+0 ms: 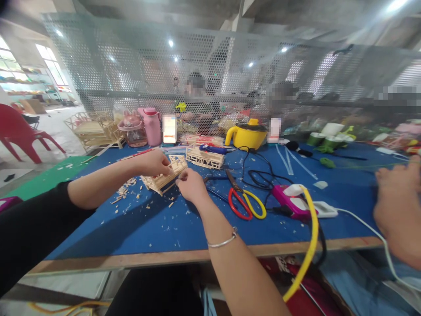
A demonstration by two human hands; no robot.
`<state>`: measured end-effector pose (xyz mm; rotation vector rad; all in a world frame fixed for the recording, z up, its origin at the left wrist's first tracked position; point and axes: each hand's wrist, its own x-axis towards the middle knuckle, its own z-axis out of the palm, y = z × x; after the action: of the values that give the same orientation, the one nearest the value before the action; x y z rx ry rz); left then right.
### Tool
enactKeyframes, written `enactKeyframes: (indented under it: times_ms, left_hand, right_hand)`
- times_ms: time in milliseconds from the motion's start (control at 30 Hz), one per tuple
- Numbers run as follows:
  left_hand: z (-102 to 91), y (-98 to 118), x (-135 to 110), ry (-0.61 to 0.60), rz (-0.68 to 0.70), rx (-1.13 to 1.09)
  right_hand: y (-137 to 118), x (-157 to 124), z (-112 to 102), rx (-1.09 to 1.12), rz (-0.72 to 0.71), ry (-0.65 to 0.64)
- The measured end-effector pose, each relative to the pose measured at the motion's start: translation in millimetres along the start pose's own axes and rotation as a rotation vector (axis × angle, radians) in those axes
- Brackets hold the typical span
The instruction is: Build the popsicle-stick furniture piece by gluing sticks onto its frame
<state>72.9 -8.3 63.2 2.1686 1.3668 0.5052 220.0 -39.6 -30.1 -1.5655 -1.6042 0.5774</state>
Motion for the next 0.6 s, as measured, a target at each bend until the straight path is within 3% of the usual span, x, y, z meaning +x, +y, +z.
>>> enactKeyframes:
  times_ms: [133, 300, 467, 600]
  left_hand:
    - [-0.3, -9, 1, 0.009, 0.054, 0.097]
    - [10.7, -10, -14, 0.059, 0.081, 0.288]
    - [36.7, 3, -38, 0.090, 0.009, 0.579]
    - [38.5, 6, -40, 0.070, 0.055, 0.657]
  right_hand:
    - [-3, -3, -12, -0.099, 0.013, -0.050]
    - [-1, 3, -29, -0.208, 0.043, 0.110]
    - [4, 8, -24, -0.200, -0.035, 0.021]
    - [11, 11, -22, -0.189, -0.050, -0.026]
